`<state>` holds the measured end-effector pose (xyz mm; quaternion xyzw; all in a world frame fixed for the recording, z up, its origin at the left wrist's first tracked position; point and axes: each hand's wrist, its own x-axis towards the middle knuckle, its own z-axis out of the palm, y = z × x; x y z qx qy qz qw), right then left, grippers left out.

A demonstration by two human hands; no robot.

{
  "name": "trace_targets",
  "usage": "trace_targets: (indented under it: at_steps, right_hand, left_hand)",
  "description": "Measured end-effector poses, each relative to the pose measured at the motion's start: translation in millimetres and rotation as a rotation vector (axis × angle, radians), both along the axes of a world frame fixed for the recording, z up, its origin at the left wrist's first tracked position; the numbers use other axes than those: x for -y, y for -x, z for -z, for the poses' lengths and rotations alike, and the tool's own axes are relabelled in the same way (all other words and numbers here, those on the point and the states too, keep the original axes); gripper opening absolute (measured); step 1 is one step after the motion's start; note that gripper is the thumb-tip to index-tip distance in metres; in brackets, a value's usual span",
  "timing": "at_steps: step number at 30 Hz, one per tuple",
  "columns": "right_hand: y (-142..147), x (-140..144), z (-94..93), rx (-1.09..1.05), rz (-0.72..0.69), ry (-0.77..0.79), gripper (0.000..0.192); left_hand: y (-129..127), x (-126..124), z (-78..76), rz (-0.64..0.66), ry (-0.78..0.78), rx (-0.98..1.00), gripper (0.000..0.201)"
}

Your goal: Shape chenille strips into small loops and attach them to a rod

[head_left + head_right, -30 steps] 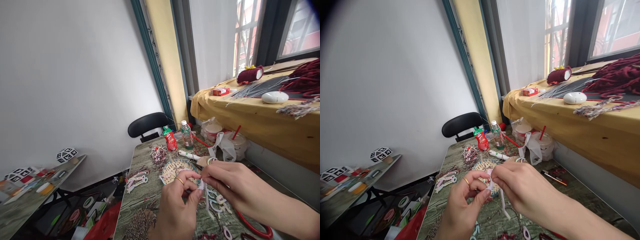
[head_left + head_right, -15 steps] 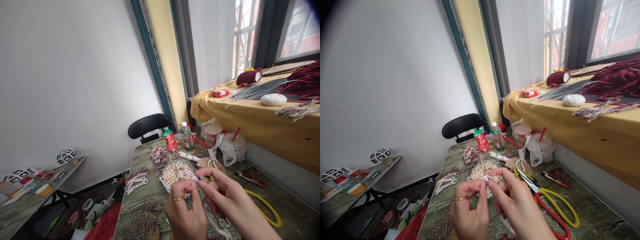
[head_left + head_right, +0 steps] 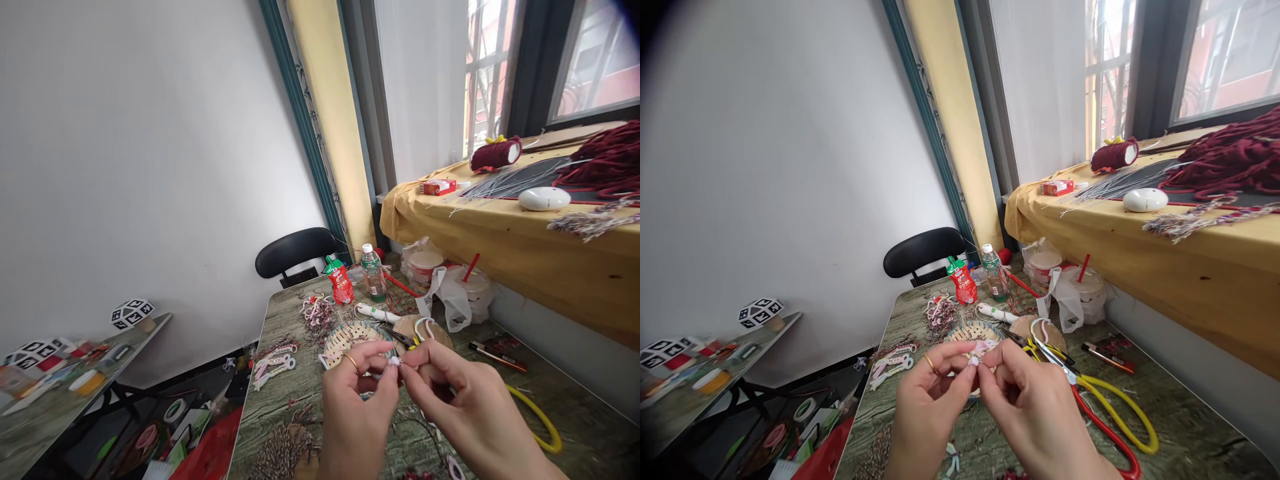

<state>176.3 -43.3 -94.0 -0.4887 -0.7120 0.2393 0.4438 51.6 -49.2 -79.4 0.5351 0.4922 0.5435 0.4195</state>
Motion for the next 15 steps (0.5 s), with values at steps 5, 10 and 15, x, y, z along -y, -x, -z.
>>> trace_targets:
  at_steps: [5, 10, 15]
  right_hand:
    - [-2, 3, 0.9, 0.067, -0.015, -0.040, 0.019]
    - [-7, 4, 4.6, 0.147, -0.065, -0.056, 0.017]
    - [-9, 8, 11.2, 0.179, -0.130, -0.103, 0.017]
  left_hand:
    - [6, -2, -6.3, 0.099, 0.050, 0.100, 0.009]
    - [10, -1, -3.5, 0.076, 0.063, 0.036, 0.005]
    - [15, -1, -1.6, 0.096, -0.056, -0.140, 0.008]
